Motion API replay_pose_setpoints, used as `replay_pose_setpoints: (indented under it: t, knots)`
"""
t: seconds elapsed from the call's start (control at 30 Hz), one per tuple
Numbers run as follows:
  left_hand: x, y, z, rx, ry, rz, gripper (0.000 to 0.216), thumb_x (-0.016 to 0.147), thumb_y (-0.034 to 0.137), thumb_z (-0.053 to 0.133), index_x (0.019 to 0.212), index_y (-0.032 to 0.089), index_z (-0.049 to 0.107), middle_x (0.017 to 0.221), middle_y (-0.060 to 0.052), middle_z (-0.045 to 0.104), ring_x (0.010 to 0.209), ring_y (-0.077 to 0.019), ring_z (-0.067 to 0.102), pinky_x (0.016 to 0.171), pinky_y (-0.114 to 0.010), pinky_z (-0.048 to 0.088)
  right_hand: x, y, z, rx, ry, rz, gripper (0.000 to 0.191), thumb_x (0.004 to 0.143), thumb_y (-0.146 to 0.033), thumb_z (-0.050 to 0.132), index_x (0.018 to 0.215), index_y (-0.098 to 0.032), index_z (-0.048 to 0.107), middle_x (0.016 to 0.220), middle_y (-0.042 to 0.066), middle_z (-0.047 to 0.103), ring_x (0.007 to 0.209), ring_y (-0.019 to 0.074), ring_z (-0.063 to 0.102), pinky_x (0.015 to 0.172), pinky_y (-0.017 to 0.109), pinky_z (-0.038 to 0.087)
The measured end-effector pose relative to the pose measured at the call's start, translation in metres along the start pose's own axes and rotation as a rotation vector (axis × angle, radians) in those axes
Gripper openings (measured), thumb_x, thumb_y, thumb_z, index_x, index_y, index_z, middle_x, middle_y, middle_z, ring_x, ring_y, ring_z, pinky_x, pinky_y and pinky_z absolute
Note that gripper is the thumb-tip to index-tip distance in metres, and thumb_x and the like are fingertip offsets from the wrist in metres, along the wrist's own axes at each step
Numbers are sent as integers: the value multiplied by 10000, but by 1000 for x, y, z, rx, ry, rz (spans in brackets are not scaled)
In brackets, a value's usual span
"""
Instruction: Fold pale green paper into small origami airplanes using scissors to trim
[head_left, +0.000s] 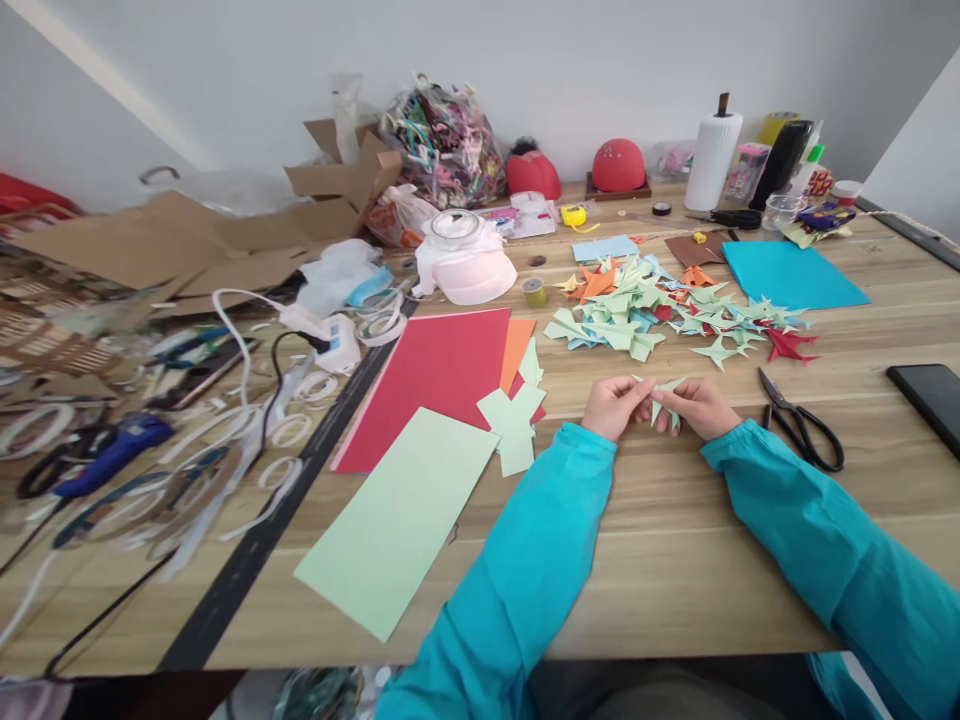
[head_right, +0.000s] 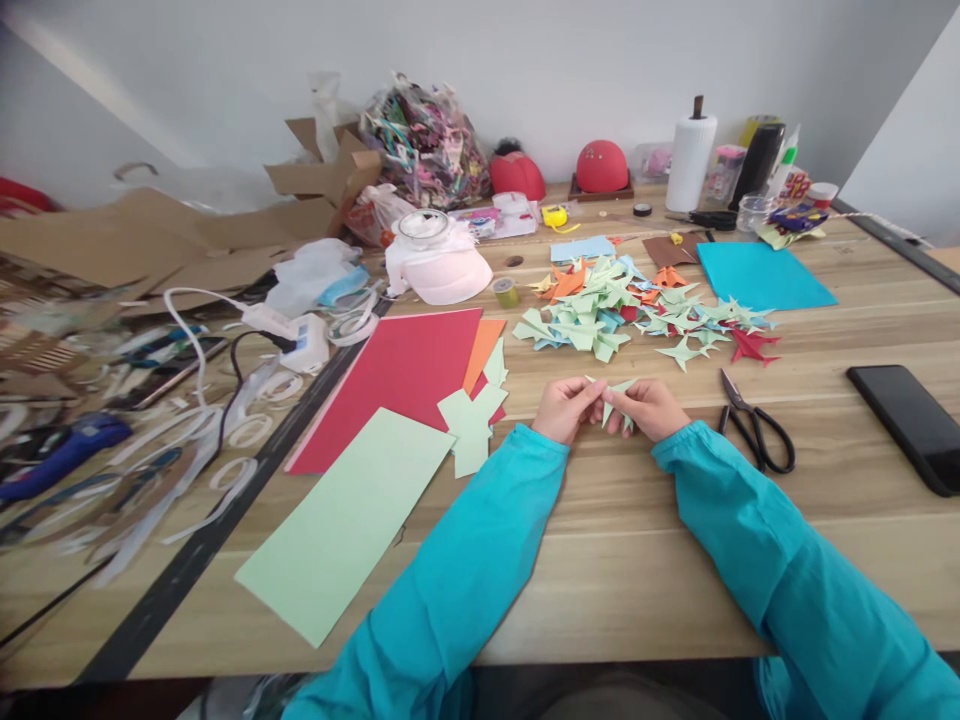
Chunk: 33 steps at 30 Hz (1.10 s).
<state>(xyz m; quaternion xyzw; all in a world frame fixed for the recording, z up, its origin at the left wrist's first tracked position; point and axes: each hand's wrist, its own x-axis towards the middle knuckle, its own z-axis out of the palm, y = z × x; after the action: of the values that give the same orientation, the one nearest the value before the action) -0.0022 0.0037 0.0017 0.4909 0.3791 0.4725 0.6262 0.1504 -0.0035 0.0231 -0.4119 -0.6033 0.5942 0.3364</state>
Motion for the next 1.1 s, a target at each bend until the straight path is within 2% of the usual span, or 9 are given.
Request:
replay_pose_setpoints:
  t: [0.43, 0.7, 1.1]
  knots:
    - [-2, 5, 3, 29, 14, 2, 434, 649, 532, 676, 535, 133, 549, 461, 18, 538, 412, -59, 469, 429, -200, 347, 0, -5, 1, 29, 0, -1, 420, 652, -550, 680, 630, -131, 685, 493, 34, 635, 374, 85, 498, 368, 192, 425]
    - [-4, 7, 5, -2, 40, 30, 377, 640, 468, 709, 530, 130, 584, 473, 19, 542, 426, -60, 469, 440, -206, 358, -1, -2, 0, 56, -16, -3, 409, 668, -539, 675, 641, -131, 685, 489, 37, 639, 379, 90, 514, 376, 188, 431]
    - [-2, 6, 2, -99, 61, -3, 308, 602, 403, 752, 540, 132, 619, 478, 15, 569, 431, -63, 496, 450, -203, 370, -1, -5, 4, 35, 72, -70, 398, 669, -526, 675, 574, -140, 640, 503, 23, 634, 368, 85, 510, 373, 199, 372]
